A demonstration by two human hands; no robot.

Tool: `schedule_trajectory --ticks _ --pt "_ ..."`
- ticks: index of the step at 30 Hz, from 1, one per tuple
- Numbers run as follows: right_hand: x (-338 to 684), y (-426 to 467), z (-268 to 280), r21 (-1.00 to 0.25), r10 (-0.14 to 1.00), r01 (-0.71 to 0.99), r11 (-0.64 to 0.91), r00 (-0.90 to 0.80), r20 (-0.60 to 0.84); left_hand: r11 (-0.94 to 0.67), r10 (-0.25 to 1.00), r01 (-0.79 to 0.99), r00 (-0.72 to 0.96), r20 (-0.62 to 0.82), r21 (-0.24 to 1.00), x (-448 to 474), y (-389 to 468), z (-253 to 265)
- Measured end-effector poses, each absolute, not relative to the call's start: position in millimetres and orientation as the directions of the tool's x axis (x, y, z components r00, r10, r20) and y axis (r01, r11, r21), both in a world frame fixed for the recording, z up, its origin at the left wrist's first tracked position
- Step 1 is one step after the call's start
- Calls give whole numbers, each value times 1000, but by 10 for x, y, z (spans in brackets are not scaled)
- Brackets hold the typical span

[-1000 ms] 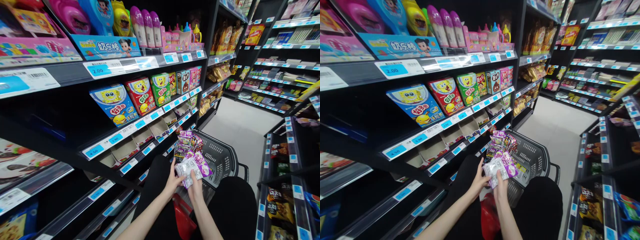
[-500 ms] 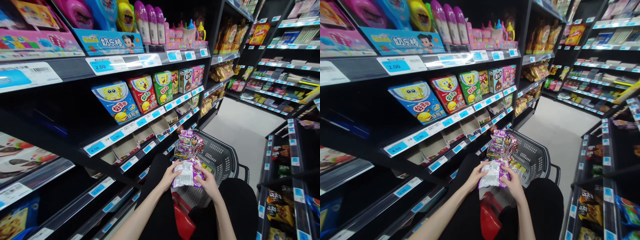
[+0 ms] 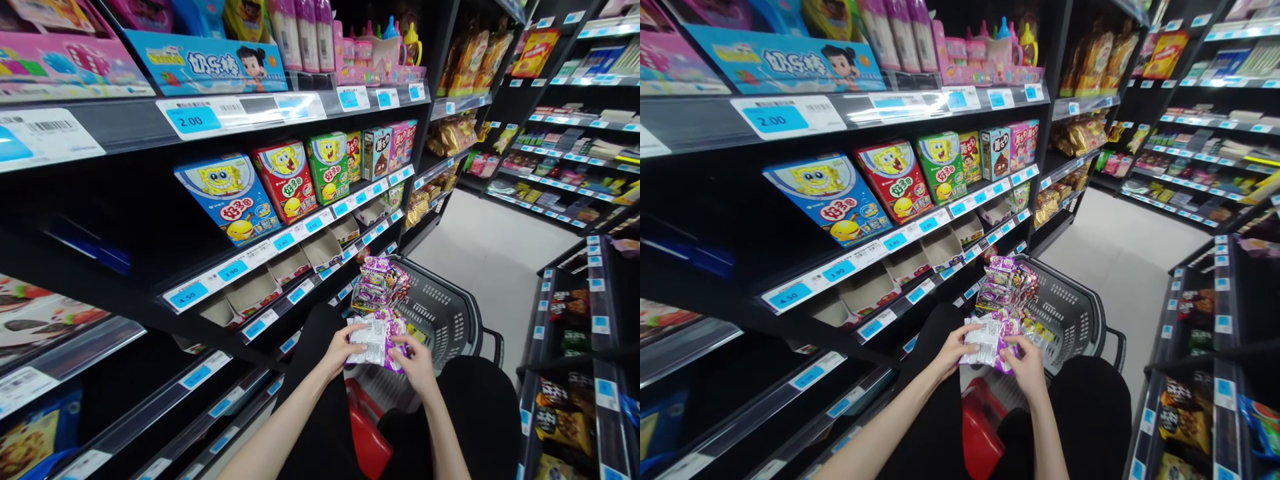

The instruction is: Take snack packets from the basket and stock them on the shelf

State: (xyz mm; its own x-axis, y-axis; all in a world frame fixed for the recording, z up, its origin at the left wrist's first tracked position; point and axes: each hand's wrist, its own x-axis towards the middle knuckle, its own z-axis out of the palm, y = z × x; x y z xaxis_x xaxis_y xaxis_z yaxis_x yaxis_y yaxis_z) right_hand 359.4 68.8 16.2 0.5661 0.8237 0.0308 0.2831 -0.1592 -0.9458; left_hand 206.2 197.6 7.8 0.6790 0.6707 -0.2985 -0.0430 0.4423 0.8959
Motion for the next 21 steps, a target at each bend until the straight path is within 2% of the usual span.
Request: schedule_trajectory --ticks 3,7,16,21 --pt "3607 696 145 -948 844 290 -127 533 50 333 717 22 643 -269 943 2077 2011 43" --pt "3609 712 118 -920 844 367 -139 530 84 158 762 62 627 -161 986 2083 2054 0" --pt "3571 757 74 -812 806 582 -32 496 324 3 819 75 573 -46 997 2106 2055 -18" --pt "3525 802 130 -819 823 551 -159 533 199 -3 845 67 534 -33 998 2121 2040 -11"
